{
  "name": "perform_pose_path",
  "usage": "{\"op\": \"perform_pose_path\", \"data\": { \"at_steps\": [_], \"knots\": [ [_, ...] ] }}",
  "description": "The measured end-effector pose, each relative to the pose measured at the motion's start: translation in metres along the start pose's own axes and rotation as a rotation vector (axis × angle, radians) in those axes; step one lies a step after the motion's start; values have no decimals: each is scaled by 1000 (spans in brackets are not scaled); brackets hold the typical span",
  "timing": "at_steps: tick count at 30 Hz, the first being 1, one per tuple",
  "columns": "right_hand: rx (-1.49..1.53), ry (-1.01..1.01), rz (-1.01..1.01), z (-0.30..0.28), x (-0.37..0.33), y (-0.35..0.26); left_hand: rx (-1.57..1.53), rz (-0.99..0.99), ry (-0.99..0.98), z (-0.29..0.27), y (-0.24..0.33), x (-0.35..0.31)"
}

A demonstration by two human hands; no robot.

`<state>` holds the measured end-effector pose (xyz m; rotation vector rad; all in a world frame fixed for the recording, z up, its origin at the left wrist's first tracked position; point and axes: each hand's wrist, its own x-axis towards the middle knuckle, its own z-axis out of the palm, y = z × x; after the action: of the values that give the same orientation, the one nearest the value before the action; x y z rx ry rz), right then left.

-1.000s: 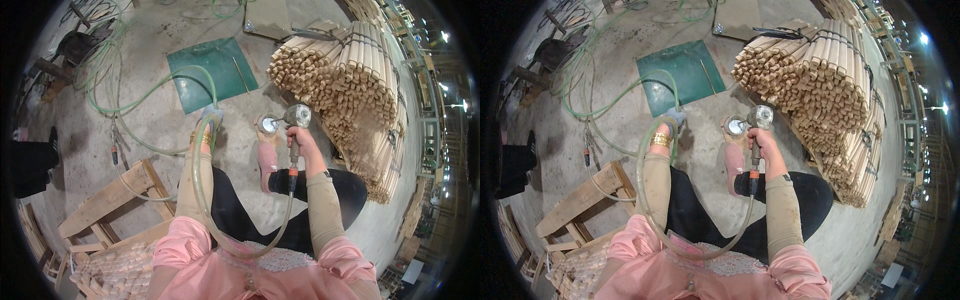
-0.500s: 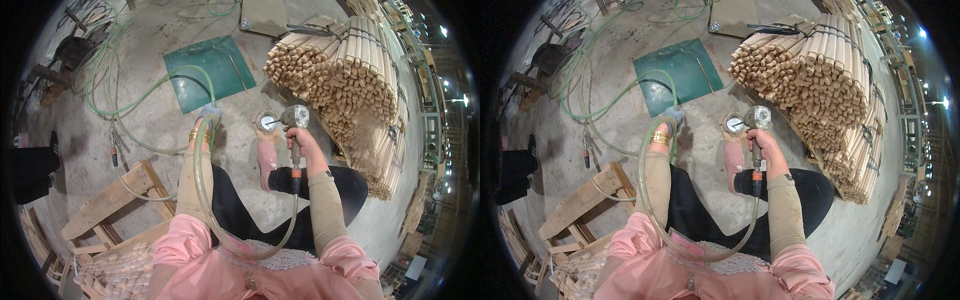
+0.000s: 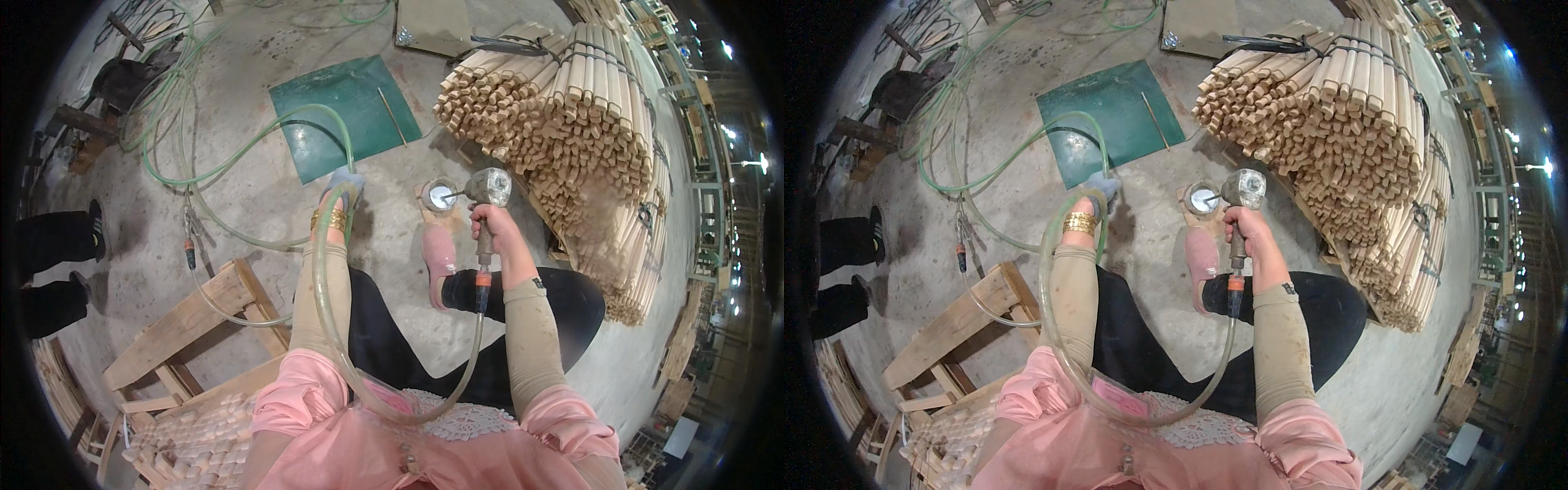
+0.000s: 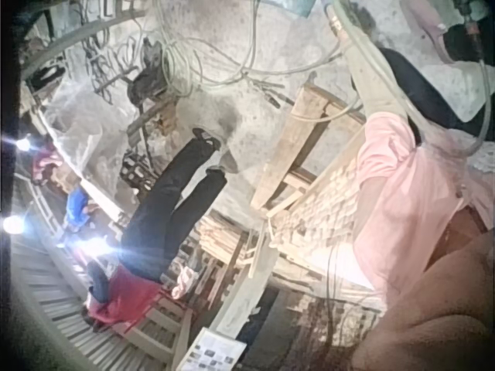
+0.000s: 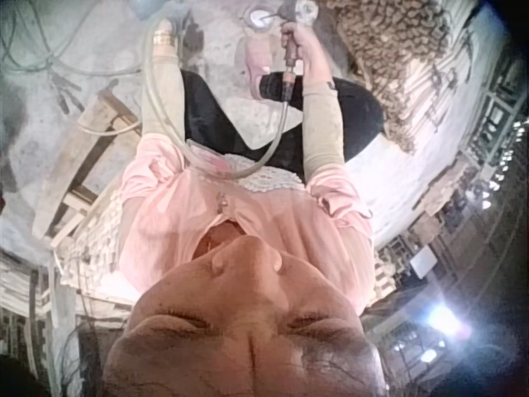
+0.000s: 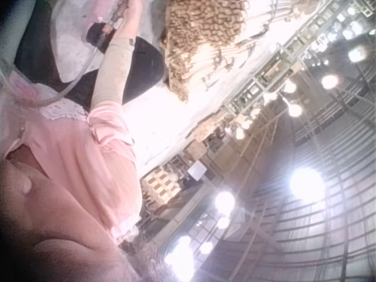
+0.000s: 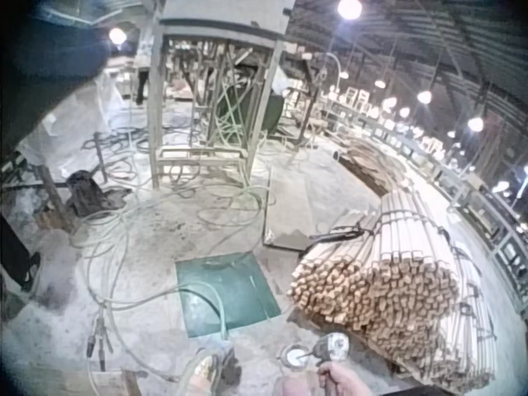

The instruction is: The person pours liquids from two large plastic jugs into a small metal container and stirs the mixture with a stick. They then walk to a work area, pick up a spray gun, and attach a hose to it, preparing the equipment for use.

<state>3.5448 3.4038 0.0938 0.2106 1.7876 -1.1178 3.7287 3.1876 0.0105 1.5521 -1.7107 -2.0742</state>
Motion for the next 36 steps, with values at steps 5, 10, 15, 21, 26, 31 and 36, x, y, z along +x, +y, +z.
{"op": "perform_pose_path", "data": {
  "at_steps": [5,10,15,21,26,31,36],
  "knots": [
    [-6,19,-20,5,0,-2,134,-89,35,-6,1,1],
    [-13,52,-39,5,2,-4,123,-69,27,-4,-1,6],
    [1,14,-35,9,2,-7,127,-74,24,-2,-4,9],
    [7,-23,-33,9,4,-6,121,-61,24,-3,-3,7],
    [15,-23,-2,4,2,-5,156,-72,11,4,9,3],
    [32,-59,31,6,1,-4,189,-73,30,-2,10,3],
    [18,-60,40,1,3,-1,183,-60,48,-4,3,7]
  ]
}}
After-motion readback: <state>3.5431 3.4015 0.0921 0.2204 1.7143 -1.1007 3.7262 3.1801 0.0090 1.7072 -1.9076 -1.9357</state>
